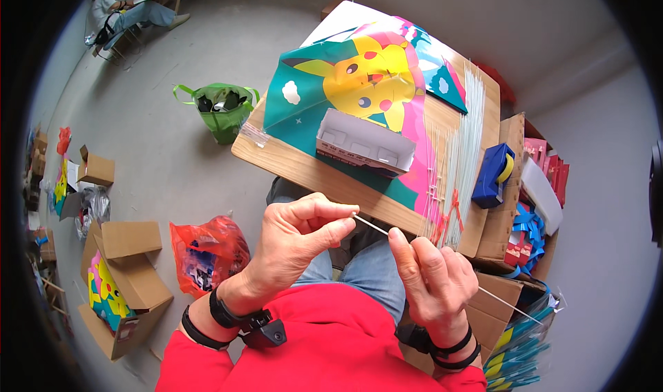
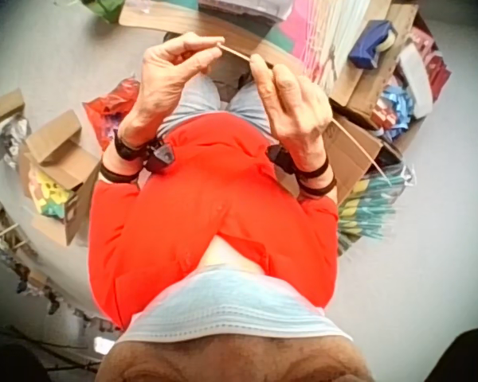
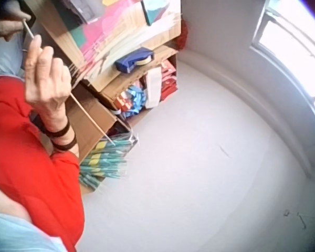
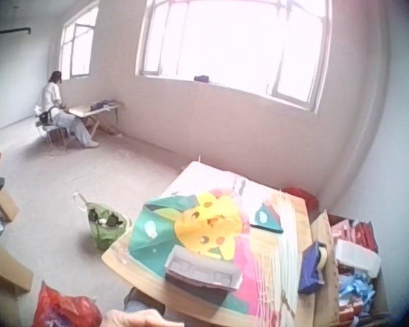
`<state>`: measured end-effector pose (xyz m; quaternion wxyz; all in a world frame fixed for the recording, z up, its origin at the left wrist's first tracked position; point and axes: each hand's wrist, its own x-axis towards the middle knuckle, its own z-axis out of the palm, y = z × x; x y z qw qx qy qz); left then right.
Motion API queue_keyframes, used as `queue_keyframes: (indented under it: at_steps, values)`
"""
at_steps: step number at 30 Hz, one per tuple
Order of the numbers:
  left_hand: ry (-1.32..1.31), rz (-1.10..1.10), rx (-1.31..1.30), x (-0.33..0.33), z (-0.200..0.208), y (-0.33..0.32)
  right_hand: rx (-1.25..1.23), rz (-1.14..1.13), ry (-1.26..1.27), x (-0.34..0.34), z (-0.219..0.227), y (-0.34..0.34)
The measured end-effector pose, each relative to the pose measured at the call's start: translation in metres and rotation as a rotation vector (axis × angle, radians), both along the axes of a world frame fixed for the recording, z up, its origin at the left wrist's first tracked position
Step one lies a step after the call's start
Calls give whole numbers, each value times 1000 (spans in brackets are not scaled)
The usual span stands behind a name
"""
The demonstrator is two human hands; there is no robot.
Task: The person assembles a Pikachu-themed kite by inserting a thin rod into a sleeve on the kite fabric and securing it with a small plastic clip. They repeat this process for multiple rods, using a tape dispenser to secure the clips to the kite structure.
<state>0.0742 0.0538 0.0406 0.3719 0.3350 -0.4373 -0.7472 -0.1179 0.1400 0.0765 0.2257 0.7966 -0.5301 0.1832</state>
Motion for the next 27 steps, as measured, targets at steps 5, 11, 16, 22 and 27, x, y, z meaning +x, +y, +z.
queue_keyframes:
  at_steps: [5, 11, 16, 22, 27]
  values:
    - [-24, -75, 151, 8, 3, -1, 703, 7, -1175, 6, -11, 2]
    - [115, -141, 490, 11, -5, -4, 701, -30, -1410, 12, -40, 10]
    - [110, -292, 551, 7, -20, 11, 269, 207, -795, 16, -49, 1]
    - [47, 125, 208, -8, -43, -1, 267, -144, -788, -20, -69, 27]
    - [-103, -107, 68, -26, -37, -13, 285, -267, -945, -50, -91, 85]
